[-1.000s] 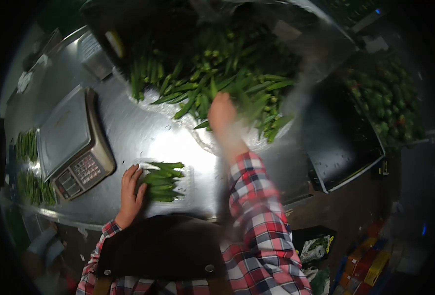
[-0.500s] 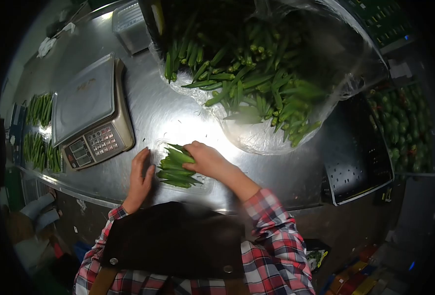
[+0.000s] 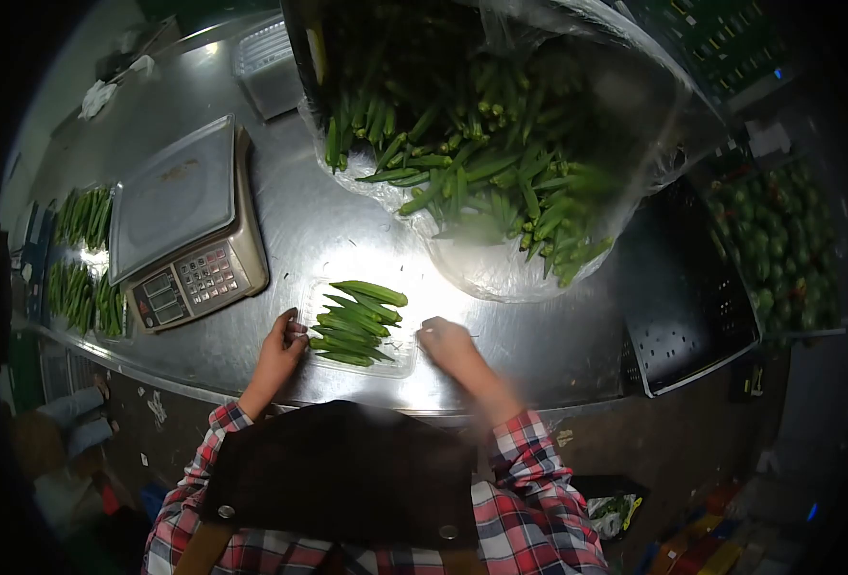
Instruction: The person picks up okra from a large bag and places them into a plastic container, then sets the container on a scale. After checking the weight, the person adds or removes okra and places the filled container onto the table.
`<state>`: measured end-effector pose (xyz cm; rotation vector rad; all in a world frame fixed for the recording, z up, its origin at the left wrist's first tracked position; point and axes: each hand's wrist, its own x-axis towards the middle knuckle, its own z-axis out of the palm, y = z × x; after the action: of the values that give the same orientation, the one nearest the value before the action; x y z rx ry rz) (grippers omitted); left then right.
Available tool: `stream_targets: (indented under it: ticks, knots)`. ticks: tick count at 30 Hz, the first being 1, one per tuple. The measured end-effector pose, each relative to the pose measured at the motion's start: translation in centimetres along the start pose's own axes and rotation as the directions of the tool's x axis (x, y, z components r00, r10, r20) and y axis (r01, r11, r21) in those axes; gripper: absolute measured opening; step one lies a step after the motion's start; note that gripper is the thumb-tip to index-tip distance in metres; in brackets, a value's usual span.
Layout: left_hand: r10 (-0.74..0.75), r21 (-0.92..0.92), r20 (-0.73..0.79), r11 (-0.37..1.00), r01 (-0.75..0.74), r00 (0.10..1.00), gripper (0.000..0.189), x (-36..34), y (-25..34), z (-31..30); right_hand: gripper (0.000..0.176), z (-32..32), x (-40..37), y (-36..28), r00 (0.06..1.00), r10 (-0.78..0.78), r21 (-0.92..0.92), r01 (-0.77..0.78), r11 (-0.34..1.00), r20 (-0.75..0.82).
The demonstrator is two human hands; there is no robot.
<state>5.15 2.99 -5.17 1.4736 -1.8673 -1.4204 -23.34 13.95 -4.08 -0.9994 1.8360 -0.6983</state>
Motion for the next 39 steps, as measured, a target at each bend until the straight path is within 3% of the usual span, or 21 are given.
stream_targets:
  ticks: [1,4,5,8,14,17,21,22,25,26,29,30,31,33,36,38,39]
  knots:
    - [-0.039,-0.023,0.051,0.999,0.040,0.998,0.050,0.1,-0.3,0.1,0.022,0.8,-0.2,0.2,0.985,0.108,0.247,-0.139,0.959,0.134]
    - [0.108,-0.018,-0.071,0.994,-0.110,0.992,0.053,0.2,-0.7,0.5,0.016,2.1,-0.6,-0.5,1.000,0.004,0.136,-0.001,0.991,-0.023]
    - [0.081,-0.039,-0.070,0.996,-0.084,0.994,0.052,-0.1,-0.7,0.4,0.015,2.3,-0.7,-0.7,0.998,-0.019,0.111,0.027,0.993,-0.068]
    - [0.048,-0.155,-0.106,0.986,-0.064,0.993,0.050,-1.0,2.2,-1.5,0.012,2.3,-0.2,-2.2,0.999,-0.027,0.480,0.033,0.877,-0.019]
    - [0.125,-0.454,-0.340,0.846,-0.279,0.932,0.046,-0.3,3.5,-8.1,0.012,3.0,3.2,-11.7,0.979,-0.201,0.536,0.165,0.828,0.009]
    - [0.152,-0.502,-0.399,0.789,-0.354,0.904,0.047,0.4,3.6,-12.6,0.016,5.4,6.0,-16.2,0.951,-0.310,0.538,0.264,0.801,-0.004]
    - [0.209,-0.415,-0.460,0.809,-0.417,0.863,0.045,2.3,2.5,-18.5,0.021,9.0,9.9,-21.9,0.935,-0.355,0.492,0.316,0.811,-0.017]
    - [0.222,-0.295,-0.498,0.866,-0.404,0.838,0.043,3.0,2.2,-19.8,0.022,9.8,10.9,-23.0,0.939,-0.343,0.452,0.314,0.835,-0.018]
    - [0.138,-0.263,-0.534,0.911,-0.319,0.834,0.041,5.1,2.2,-23.0,0.028,12.6,14.0,-25.5,0.946,-0.322,0.301,0.320,0.898,-0.045]
    - [0.188,-0.146,-0.575,0.934,-0.326,0.796,0.039,6.5,0.6,-23.7,0.029,13.1,14.6,-26.4,0.945,-0.325,0.211,0.326,0.922,-0.038]
    - [0.233,0.180,-0.527,0.971,-0.160,0.818,0.036,7.7,-0.4,-25.7,0.030,14.1,16.0,-27.2,0.929,-0.357,-0.069,0.351,0.934,-0.101]
    - [0.352,0.317,-0.541,0.926,-0.203,0.763,0.033,7.5,-0.5,-26.0,0.029,14.0,16.1,-27.0,0.910,-0.389,-0.126,0.373,0.919,-0.144]
    - [0.388,0.340,-0.586,0.915,-0.220,0.711,0.031,7.1,-0.5,-26.2,0.029,13.8,16.1,-26.6,0.887,-0.422,-0.185,0.391,0.902,-0.186]
    - [0.450,0.382,-0.662,0.891,-0.246,0.600,0.028,5.7,0.1,-26.4,0.025,12.6,15.7,-25.1,0.857,-0.434,-0.097,0.425,0.900,-0.277]
    - [0.428,0.295,-0.707,0.902,-0.316,0.563,0.023,2.7,0.0,-25.9,0.023,10.8,14.2,-22.8,0.879,-0.341,-0.012,0.357,0.934,-0.334]
    - [0.354,0.171,-0.663,0.929,-0.327,0.659,0.021,0.2,-0.6,-24.1,0.022,9.9,12.5,-22.5,0.932,-0.185,0.079,0.219,0.972,-0.311]
    - [0.315,0.108,-0.637,0.940,-0.323,0.704,0.019,-1.0,-1.0,-23.0,0.022,9.6,12.4,-21.7,0.929,-0.197,0.092,0.236,0.967,-0.315]
